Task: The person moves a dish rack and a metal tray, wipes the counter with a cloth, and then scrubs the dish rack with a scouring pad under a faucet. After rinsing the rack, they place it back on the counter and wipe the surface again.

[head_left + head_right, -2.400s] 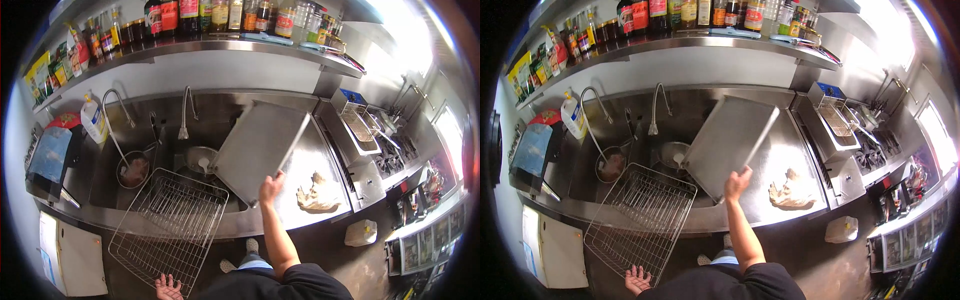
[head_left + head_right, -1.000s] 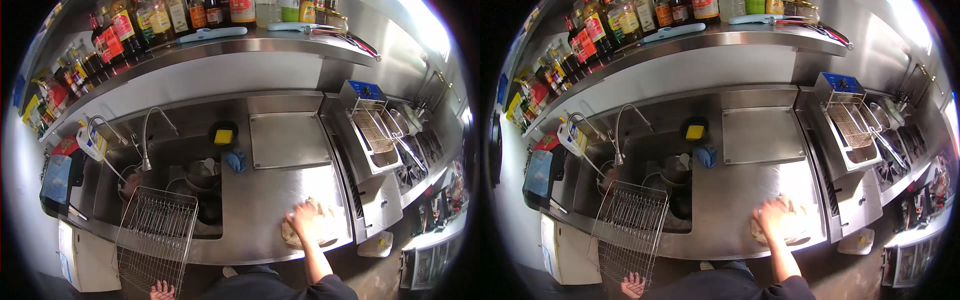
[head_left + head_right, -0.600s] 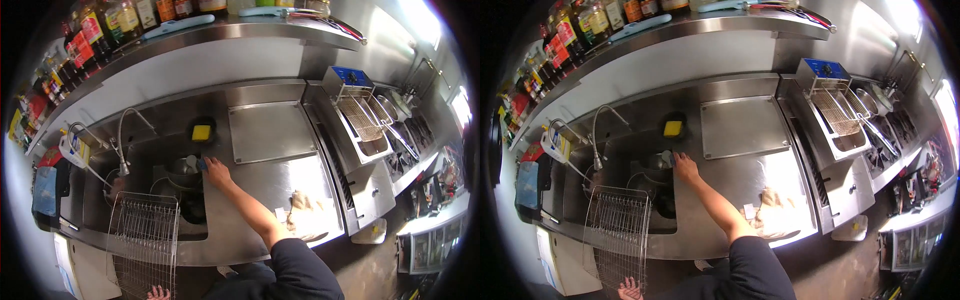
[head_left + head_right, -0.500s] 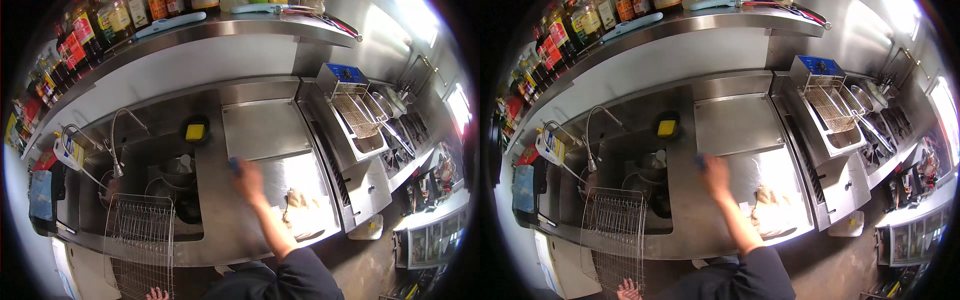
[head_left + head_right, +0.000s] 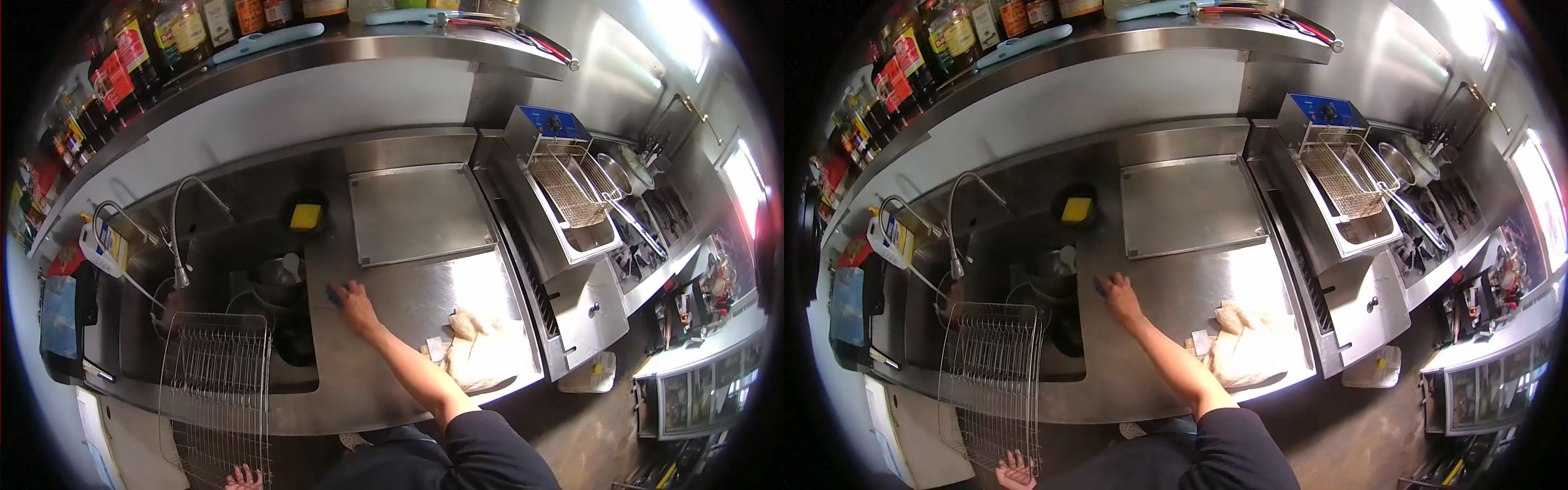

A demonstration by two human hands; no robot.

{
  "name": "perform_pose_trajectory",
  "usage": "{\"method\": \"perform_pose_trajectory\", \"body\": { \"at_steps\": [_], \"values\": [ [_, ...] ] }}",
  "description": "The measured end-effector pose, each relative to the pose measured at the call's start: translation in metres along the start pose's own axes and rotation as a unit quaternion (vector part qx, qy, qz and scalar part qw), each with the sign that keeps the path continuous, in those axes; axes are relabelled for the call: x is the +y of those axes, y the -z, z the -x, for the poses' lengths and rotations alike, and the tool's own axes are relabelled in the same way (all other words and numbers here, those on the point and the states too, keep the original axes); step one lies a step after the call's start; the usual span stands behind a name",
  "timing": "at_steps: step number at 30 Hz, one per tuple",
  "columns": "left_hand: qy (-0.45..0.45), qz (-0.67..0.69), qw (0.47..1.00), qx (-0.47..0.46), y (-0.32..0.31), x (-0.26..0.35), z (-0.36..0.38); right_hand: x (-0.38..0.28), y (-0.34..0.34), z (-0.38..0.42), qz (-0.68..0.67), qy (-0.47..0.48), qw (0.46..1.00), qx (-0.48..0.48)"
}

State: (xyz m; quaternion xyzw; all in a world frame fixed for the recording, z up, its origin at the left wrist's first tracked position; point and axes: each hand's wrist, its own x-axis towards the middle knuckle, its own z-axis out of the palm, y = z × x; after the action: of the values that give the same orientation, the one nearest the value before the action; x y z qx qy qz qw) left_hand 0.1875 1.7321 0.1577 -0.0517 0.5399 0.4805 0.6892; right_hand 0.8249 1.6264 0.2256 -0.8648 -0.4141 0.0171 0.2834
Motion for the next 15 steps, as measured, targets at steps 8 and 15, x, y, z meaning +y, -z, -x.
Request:
{"method": "perform_pose_trajectory", "body": {
  "at_steps": [8,15],
  "values": [
    [-0.035,-0.068,0.988,-0.137,-0.013,-0.023,0.04,0.212,0.156,0.06,0.096,-0.333,0.869,0.353],
    [-0.115,-0.074,0.974,-0.182,-0.01,-0.048,0.043,0.127,0.057,0.038,0.079,-0.269,0.929,0.242]
  ]
}}
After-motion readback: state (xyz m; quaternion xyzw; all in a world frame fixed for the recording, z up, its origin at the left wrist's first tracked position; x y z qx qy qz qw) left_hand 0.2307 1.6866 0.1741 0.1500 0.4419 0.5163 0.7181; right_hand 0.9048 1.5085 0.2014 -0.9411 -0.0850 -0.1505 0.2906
